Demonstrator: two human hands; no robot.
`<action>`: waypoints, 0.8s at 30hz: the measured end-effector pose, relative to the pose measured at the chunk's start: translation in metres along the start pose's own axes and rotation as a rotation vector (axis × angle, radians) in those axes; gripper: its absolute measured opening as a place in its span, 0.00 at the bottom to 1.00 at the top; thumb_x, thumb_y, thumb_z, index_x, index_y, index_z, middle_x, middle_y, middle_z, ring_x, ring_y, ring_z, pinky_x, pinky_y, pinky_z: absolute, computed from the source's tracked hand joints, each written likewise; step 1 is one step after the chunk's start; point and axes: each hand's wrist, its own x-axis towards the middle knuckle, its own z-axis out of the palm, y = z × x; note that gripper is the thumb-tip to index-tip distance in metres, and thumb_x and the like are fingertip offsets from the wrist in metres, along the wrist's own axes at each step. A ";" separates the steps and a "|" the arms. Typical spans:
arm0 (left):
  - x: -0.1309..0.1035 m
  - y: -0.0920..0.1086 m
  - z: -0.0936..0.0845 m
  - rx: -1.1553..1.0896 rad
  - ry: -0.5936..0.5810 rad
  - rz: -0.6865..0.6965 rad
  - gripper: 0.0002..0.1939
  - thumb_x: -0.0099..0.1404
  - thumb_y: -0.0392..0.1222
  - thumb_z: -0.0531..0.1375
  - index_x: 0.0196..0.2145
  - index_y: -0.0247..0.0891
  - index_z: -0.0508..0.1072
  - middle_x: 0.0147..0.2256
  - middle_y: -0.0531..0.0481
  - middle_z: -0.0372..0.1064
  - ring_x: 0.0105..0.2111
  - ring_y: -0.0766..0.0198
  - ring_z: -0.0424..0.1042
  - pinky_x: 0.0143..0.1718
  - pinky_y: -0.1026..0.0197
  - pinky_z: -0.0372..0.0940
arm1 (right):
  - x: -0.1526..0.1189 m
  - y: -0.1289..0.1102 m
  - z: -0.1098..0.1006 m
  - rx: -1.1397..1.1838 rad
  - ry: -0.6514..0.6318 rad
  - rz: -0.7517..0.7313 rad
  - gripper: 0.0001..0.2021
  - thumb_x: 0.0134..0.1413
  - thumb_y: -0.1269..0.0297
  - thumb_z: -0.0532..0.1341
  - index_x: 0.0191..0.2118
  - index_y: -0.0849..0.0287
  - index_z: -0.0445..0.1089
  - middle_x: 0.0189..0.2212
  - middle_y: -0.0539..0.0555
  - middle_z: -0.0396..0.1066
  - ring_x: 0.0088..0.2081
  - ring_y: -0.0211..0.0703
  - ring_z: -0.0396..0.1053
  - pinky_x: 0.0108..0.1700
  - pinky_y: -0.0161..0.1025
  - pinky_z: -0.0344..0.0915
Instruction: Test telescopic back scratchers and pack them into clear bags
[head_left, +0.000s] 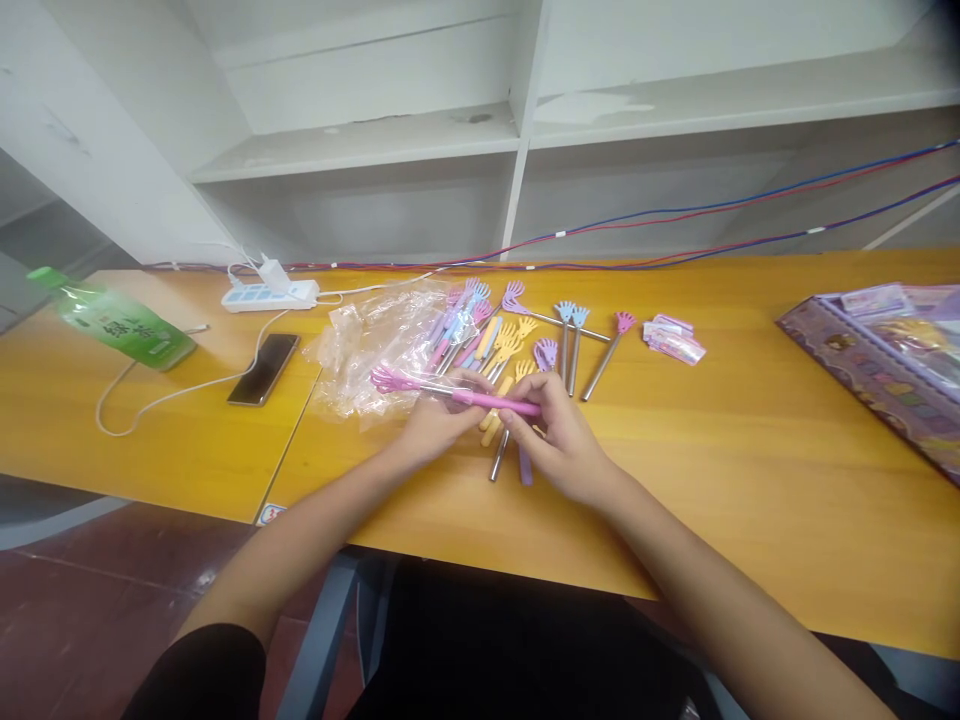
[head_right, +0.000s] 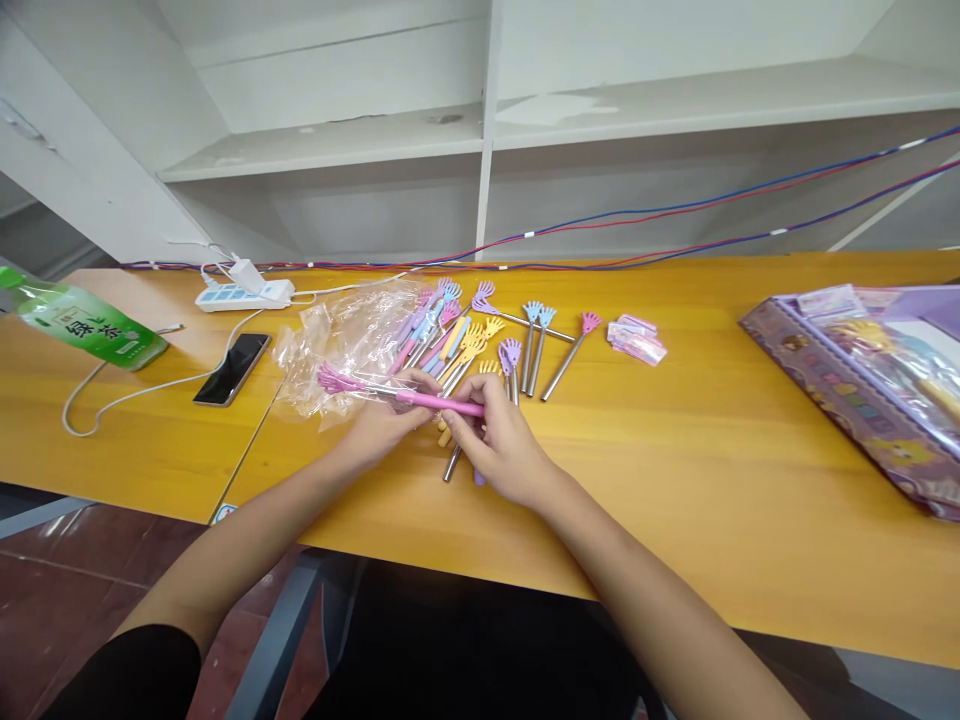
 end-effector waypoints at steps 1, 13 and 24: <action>0.000 -0.001 -0.001 -0.035 0.039 0.002 0.11 0.60 0.39 0.69 0.40 0.39 0.75 0.37 0.54 0.71 0.34 0.67 0.70 0.38 0.64 0.66 | 0.000 -0.001 -0.001 0.008 -0.003 -0.006 0.12 0.75 0.50 0.59 0.50 0.49 0.59 0.35 0.49 0.70 0.21 0.37 0.64 0.22 0.38 0.61; 0.001 -0.004 0.002 -0.194 0.066 -0.087 0.13 0.58 0.40 0.72 0.38 0.38 0.75 0.30 0.56 0.68 0.27 0.71 0.65 0.31 0.65 0.61 | 0.003 -0.005 -0.016 -0.175 0.005 -0.256 0.06 0.74 0.61 0.59 0.49 0.50 0.74 0.40 0.55 0.78 0.37 0.46 0.77 0.39 0.46 0.77; 0.001 -0.009 -0.001 -0.205 0.051 -0.094 0.15 0.62 0.45 0.72 0.42 0.38 0.75 0.30 0.56 0.68 0.27 0.70 0.66 0.32 0.64 0.62 | 0.007 -0.012 -0.018 -0.167 -0.053 -0.458 0.09 0.70 0.66 0.67 0.52 0.50 0.77 0.42 0.55 0.78 0.39 0.45 0.77 0.43 0.47 0.76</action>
